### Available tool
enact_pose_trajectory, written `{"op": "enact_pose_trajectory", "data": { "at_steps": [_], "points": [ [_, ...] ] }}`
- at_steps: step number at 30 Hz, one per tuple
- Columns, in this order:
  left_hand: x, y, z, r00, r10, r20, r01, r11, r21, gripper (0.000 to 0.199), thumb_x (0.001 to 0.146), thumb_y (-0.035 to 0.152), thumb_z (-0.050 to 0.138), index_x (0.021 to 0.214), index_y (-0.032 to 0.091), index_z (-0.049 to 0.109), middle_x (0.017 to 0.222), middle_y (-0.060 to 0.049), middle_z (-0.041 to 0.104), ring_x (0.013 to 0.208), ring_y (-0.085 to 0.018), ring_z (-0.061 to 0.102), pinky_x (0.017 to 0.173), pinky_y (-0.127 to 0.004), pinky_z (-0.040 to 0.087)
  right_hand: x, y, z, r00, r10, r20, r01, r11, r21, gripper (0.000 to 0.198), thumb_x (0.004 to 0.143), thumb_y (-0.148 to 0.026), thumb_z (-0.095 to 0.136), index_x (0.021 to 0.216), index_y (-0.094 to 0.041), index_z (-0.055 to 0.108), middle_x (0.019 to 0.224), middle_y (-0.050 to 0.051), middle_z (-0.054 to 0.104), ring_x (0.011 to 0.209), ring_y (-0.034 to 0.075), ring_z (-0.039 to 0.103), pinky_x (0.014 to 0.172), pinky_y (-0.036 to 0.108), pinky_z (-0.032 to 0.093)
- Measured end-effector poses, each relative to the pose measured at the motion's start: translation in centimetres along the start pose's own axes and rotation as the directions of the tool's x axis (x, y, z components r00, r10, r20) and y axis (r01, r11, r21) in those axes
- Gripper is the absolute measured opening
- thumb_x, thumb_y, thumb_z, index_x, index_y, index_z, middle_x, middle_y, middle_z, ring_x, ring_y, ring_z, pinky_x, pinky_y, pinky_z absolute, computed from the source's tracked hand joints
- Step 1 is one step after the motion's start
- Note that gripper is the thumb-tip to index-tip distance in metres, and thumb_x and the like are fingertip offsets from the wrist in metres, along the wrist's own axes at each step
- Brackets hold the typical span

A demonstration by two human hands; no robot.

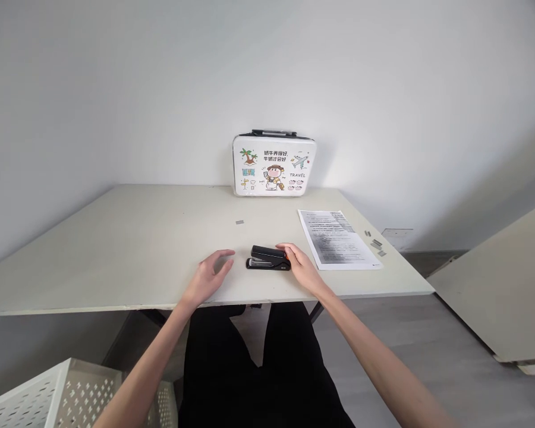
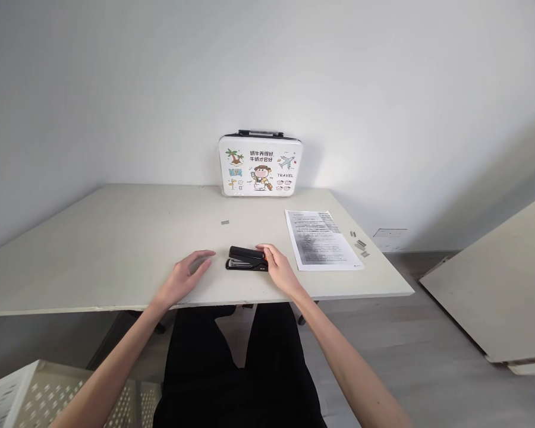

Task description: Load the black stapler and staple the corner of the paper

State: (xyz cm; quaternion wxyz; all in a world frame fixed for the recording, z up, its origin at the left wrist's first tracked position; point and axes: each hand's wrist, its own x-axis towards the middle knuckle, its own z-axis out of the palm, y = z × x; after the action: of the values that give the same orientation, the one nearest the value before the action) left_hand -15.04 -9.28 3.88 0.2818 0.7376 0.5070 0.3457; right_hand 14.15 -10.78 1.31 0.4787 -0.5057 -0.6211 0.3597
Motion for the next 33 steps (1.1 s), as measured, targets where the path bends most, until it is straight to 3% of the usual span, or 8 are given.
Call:
{"op": "enact_pose_trajectory", "data": {
  "at_steps": [8,12,15,17,20,24,28,33],
  "points": [
    [0.5,-0.4,0.0,0.983,-0.089,-0.164,0.063,0.986,-0.156,0.042,0.099,0.058,0.056,0.121,0.024,0.069,0.136,-0.008,0.072,0.134,-0.029,0.063,0.116,-0.044,0.045,0.0,-0.5,0.2,1.000,-0.009,0.003,0.010,0.999,-0.046,0.043,0.106,-0.056,0.040,0.123,-0.028,0.070,0.125,0.006,0.074,0.119,0.025,0.067,0.105,0.040,0.049],
    [0.4,0.1,-0.3,0.974,-0.135,-0.180,0.091,0.968,-0.236,0.044,0.099,0.061,0.056,0.119,0.024,0.070,0.139,-0.009,0.070,0.138,-0.029,0.059,0.120,-0.044,0.042,-0.4,-0.9,0.3,0.995,-0.044,0.093,0.054,0.993,-0.108,0.036,0.096,-0.053,0.064,0.120,-0.026,0.069,0.117,0.005,0.076,0.107,0.026,0.070,0.095,0.039,0.054],
    [0.5,0.5,0.1,0.961,-0.200,-0.193,0.121,0.926,-0.358,0.042,0.100,0.059,0.058,0.117,0.023,0.071,0.138,-0.010,0.071,0.141,-0.029,0.056,0.123,-0.045,0.037,-0.9,-1.2,0.4,0.995,-0.092,0.036,0.096,0.986,-0.139,0.031,0.092,-0.047,0.071,0.115,-0.026,0.070,0.112,0.004,0.078,0.102,0.026,0.072,0.091,0.039,0.056],
    [0.7,0.7,0.6,0.953,-0.253,-0.168,0.121,0.824,-0.553,0.039,0.102,0.055,0.058,0.116,0.021,0.071,0.138,-0.012,0.070,0.141,-0.027,0.057,0.124,-0.044,0.037,-1.4,-1.7,0.5,0.990,-0.137,-0.018,0.133,0.980,-0.149,0.026,0.093,-0.044,0.071,0.113,-0.027,0.071,0.109,0.004,0.078,0.100,0.026,0.073,0.087,0.039,0.058],
    [1.4,1.4,1.6,0.939,-0.343,0.030,0.215,0.516,-0.829,0.038,0.105,0.049,0.055,0.114,0.017,0.071,0.134,-0.017,0.071,0.131,-0.027,0.064,0.117,-0.043,0.047,-2.1,-2.7,0.7,0.948,-0.312,-0.068,0.294,0.936,-0.192,0.022,0.096,-0.031,0.066,0.118,-0.030,0.072,0.117,0.005,0.078,0.110,0.027,0.072,0.092,0.043,0.059],
    [2.3,2.4,2.6,0.857,-0.366,0.363,0.450,0.186,-0.874,0.041,0.106,0.044,0.044,0.114,0.014,0.071,0.123,-0.019,0.073,0.117,-0.031,0.071,0.100,-0.046,0.059,-2.5,-4.0,0.9,0.771,-0.637,0.012,0.598,0.717,-0.359,0.042,0.099,-0.007,0.051,0.120,-0.035,0.075,0.121,0.002,0.079,0.126,0.024,0.068,0.105,0.048,0.054],
    [2.8,2.8,3.2,0.849,-0.354,0.393,0.463,0.136,-0.876,0.038,0.104,0.037,0.041,0.112,0.017,0.071,0.124,-0.015,0.074,0.111,-0.031,0.072,0.095,-0.046,0.059,-2.5,-4.4,1.0,0.669,-0.735,0.111,0.686,0.552,-0.474,0.038,0.103,-0.008,0.056,0.119,-0.036,0.075,0.124,0.000,0.079,0.127,0.023,0.069,0.101,0.047,0.051],
    [3.1,3.0,3.3,0.824,-0.414,0.387,0.465,0.103,-0.879,0.033,0.102,0.030,0.043,0.107,0.013,0.071,0.097,-0.015,0.074,0.087,-0.027,0.073,0.082,-0.042,0.060,-2.4,-4.2,0.9,0.684,-0.715,0.146,0.676,0.546,-0.494,0.037,0.105,-0.009,0.054,0.118,-0.035,0.076,0.125,0.000,0.079,0.128,0.023,0.069,0.100,0.046,0.049]
  ]
}}
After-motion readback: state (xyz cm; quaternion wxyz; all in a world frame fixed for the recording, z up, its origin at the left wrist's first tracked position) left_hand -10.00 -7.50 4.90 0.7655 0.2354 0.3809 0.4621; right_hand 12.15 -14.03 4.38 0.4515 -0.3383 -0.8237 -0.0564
